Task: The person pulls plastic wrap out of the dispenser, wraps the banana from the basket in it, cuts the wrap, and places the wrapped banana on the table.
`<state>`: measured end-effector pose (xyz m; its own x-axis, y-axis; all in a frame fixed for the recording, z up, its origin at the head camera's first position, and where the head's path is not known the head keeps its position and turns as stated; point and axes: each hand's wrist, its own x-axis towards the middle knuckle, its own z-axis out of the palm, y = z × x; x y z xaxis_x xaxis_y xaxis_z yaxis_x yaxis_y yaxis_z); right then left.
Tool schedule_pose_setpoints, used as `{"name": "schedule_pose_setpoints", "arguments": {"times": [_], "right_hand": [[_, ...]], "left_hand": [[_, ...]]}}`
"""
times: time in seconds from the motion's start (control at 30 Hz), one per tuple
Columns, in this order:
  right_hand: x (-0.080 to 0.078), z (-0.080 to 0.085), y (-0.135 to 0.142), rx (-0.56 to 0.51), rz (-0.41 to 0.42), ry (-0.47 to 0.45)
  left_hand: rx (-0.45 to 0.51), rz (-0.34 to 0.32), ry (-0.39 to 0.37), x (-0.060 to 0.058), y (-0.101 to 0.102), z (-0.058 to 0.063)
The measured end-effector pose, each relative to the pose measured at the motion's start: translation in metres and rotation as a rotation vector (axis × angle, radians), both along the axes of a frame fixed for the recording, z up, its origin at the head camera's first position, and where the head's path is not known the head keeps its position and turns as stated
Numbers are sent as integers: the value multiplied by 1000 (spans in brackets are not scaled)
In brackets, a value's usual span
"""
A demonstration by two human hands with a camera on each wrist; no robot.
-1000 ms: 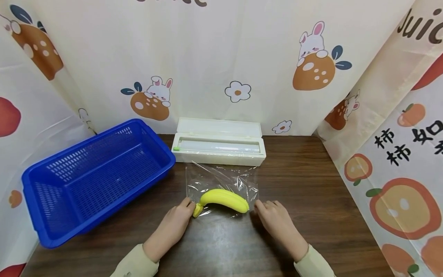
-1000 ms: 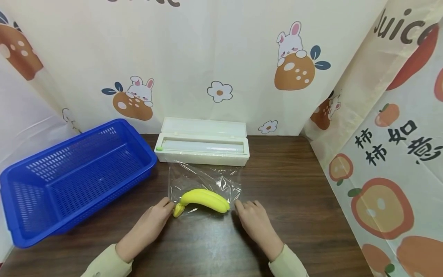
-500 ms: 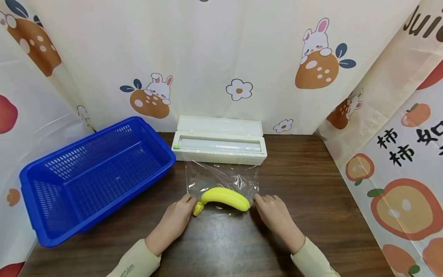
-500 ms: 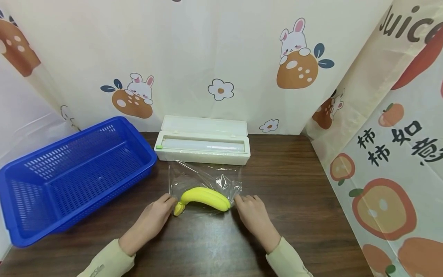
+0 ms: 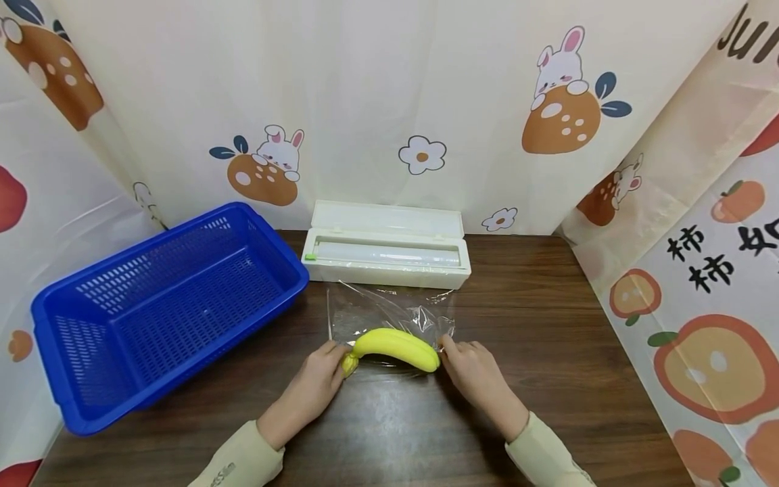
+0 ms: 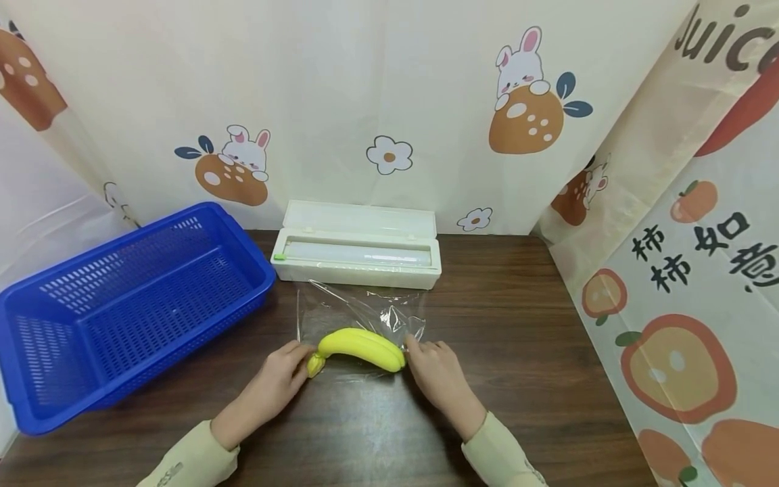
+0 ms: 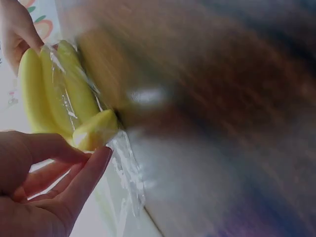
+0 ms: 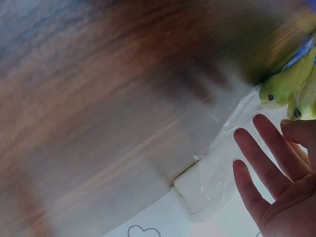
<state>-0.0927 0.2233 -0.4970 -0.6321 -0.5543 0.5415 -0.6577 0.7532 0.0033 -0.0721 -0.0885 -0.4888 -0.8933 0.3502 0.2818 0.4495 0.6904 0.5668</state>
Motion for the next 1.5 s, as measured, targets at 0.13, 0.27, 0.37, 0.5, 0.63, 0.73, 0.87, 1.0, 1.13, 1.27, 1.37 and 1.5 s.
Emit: {"name": "schedule_pose_setpoints", "arguments": {"times": [0.13, 0.27, 0.37, 0.5, 0.63, 0.73, 0.87, 1.0, 1.13, 1.27, 1.37, 1.5], "right_hand": [[3, -1, 0, -10, 14, -61], [6, -1, 1, -14, 36, -132], [7, 1, 1, -12, 53, -175], [7, 5, 0, -5, 79, -225], [5, 6, -2, -3, 87, -239], [5, 7, -2, -21, 87, -231], [3, 7, -3, -65, 84, -230], [0, 8, -4, -121, 70, -278], [-4, 12, -5, -153, 26, -372], [-11, 18, -6, -162, -20, -465], [-17, 21, -7, -165, -34, -504], [-26, 24, -9, -154, -52, -525]], "left_hand": [[11, 1, -89, 4, 3, 0], [-21, -38, -133, 7, 6, 1], [-70, -67, -110, 7, 9, -1], [-108, -80, -50, 6, 11, -4], [-65, -83, 5, 3, 10, -5], [-12, -101, 29, -4, 8, -17], [20, -91, 27, -16, 2, -43], [44, -67, 36, -19, 2, -30], [54, -64, -8, -19, 6, 7], [42, -61, -92, -30, 8, 23], [58, -56, -143, -41, 9, 27], [81, -30, -172, -54, 11, 28]]}}
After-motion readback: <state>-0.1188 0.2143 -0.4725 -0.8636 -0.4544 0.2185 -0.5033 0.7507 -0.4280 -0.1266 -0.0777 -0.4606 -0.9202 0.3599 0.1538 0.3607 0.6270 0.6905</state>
